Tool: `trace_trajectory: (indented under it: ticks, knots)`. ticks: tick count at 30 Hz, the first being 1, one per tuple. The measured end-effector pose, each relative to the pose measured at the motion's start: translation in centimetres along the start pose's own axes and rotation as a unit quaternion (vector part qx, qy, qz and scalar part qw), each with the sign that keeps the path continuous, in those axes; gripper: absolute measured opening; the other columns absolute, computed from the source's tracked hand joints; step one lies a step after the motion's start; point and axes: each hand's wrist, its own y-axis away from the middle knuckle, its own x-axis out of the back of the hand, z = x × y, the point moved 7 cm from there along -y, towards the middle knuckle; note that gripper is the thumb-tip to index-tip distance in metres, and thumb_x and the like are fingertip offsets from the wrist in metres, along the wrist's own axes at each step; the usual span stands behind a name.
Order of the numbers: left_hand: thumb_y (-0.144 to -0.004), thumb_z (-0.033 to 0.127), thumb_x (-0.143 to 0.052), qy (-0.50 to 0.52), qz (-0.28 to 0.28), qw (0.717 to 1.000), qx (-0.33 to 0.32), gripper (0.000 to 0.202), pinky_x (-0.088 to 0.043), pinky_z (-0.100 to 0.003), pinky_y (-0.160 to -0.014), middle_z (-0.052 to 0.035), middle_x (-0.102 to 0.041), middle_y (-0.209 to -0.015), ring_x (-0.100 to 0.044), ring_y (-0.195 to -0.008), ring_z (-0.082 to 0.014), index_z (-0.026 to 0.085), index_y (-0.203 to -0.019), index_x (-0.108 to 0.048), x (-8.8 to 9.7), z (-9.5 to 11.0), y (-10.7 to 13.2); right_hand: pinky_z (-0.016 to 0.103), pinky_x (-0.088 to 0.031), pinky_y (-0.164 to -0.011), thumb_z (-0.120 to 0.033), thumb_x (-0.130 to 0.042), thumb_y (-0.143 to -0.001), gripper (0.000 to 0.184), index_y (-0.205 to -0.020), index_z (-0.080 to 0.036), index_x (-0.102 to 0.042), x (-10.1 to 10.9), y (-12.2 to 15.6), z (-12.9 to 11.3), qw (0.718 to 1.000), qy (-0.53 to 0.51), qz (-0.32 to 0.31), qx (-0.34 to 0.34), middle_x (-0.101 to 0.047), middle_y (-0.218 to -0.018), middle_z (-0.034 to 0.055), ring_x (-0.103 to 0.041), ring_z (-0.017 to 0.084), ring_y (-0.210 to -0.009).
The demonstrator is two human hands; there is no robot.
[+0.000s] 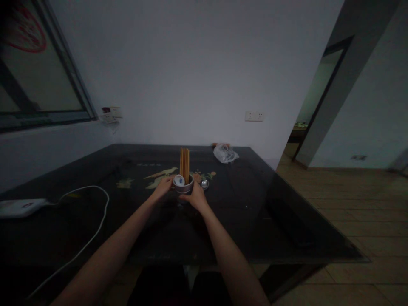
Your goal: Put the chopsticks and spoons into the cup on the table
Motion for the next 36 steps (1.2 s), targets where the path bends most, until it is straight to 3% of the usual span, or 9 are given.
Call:
trace_trajectory:
  ticks: [6,11,19,22,24,26,28,31,36]
  knots:
    - [-0.080,0.035,-0.053,0.065,-0.052,0.995,0.053,0.026,-0.050,-0.028,-0.054,-0.0056,-0.068,-0.063,-0.063,-0.062,-0.0187,0.016,-0.068,-0.066,-0.6,-0.7,-0.1,0.040,-0.037,-0.103,-0.020,-0.082,-0.049,0.099,-0.136,-0.021,-0.035,0.0,-0.1,0.1,1.000,-0.013,-0.007,0.003,-0.051,-0.131,0.0101,-0.048,0.026,-0.122]
    - [-0.079,0.030,-0.048,0.054,-0.008,0.995,0.082,0.026,-0.051,-0.027,-0.058,-0.0073,-0.070,-0.074,-0.064,-0.069,-0.0187,0.014,-0.072,-0.066,1.3,-0.6,-0.5,0.040,-0.043,-0.097,-0.015,-0.081,-0.047,0.097,-0.133,-0.021,-0.039,0.8,-0.3,0.0,0.999,-0.032,-0.032,0.003,-0.055,-0.125,0.0091,-0.053,0.026,-0.115]
    - [-0.086,0.036,-0.044,0.095,0.184,0.975,-0.077,0.031,-0.044,-0.020,-0.052,-0.0024,-0.062,-0.067,-0.053,-0.055,-0.0100,0.016,-0.065,-0.056,8.3,8.3,1.5,0.032,-0.050,-0.075,-0.026,-0.073,-0.065,0.063,-0.122,-0.014,-0.049,6.5,-0.5,2.4,0.991,0.049,0.012,-0.121,-0.064,-0.102,0.0082,-0.064,0.018,-0.082]
    - [-0.090,0.038,-0.038,0.065,0.132,0.977,-0.153,0.036,-0.042,-0.021,-0.052,0.0000,-0.056,-0.061,-0.049,-0.051,-0.0097,0.018,-0.065,-0.053,6.3,12.1,4.5,0.027,-0.048,-0.071,-0.028,-0.067,-0.074,0.034,-0.104,-0.014,-0.062,7.9,-0.4,2.6,0.984,0.120,0.011,-0.129,-0.069,-0.088,0.0066,-0.065,0.018,-0.079]
    - [-0.091,0.037,-0.037,-0.009,0.005,0.977,-0.215,0.039,-0.043,-0.024,-0.058,-0.0005,-0.055,-0.057,-0.052,-0.054,-0.0115,0.019,-0.062,-0.054,2.5,13.5,6.7,0.026,-0.047,-0.068,-0.031,-0.064,-0.077,0.022,-0.092,-0.014,-0.067,8.3,0.0,3.0,0.972,0.178,0.003,-0.152,-0.070,-0.085,0.0078,-0.066,0.019,-0.079]
    - [-0.091,0.034,-0.037,-0.085,-0.176,0.941,-0.275,0.035,-0.043,-0.024,-0.062,-0.0020,-0.060,-0.062,-0.056,-0.059,-0.0129,0.020,-0.067,-0.059,-2.4,13.3,9.3,0.026,-0.045,-0.067,-0.034,-0.061,-0.080,0.021,-0.088,-0.016,-0.069,8.4,0.4,3.4,0.957,0.230,0.002,-0.179,-0.071,-0.087,0.0090,-0.066,0.020,-0.082]
    - [-0.090,0.032,-0.038,-0.152,-0.280,0.901,-0.295,0.030,-0.043,-0.024,-0.065,-0.0032,-0.064,-0.068,-0.059,-0.065,-0.0137,0.021,-0.075,-0.062,-5.8,11.7,11.2,0.026,-0.045,-0.068,-0.036,-0.059,-0.081,0.022,-0.088,-0.018,-0.070,8.3,0.7,3.7,0.941,0.273,0.006,-0.200,-0.071,-0.090,0.0100,-0.067,0.022,-0.086]
    - [-0.089,0.030,-0.042,-0.215,-0.311,0.885,-0.272,0.023,-0.043,-0.022,-0.066,-0.0028,-0.067,-0.077,-0.061,-0.071,-0.0140,0.022,-0.088,-0.063,-8.1,9.1,11.7,0.028,-0.045,-0.069,-0.040,-0.057,-0.083,0.025,-0.088,-0.019,-0.070,7.5,1.1,3.9,0.922,0.320,-0.004,-0.220,-0.071,-0.093,0.0118,-0.067,0.024,-0.089]
    - [-0.086,0.025,-0.049,-0.253,-0.282,0.896,-0.230,0.017,-0.043,-0.022,-0.066,-0.0014,-0.067,-0.088,-0.062,-0.078,-0.0154,0.025,-0.098,-0.061,-8.5,7.2,10.8,0.029,-0.046,-0.071,-0.044,-0.052,-0.086,0.032,-0.089,-0.017,-0.070,5.7,1.1,3.3,0.906,0.367,-0.018,-0.210,-0.070,-0.096,0.0140,-0.066,0.025,-0.092]
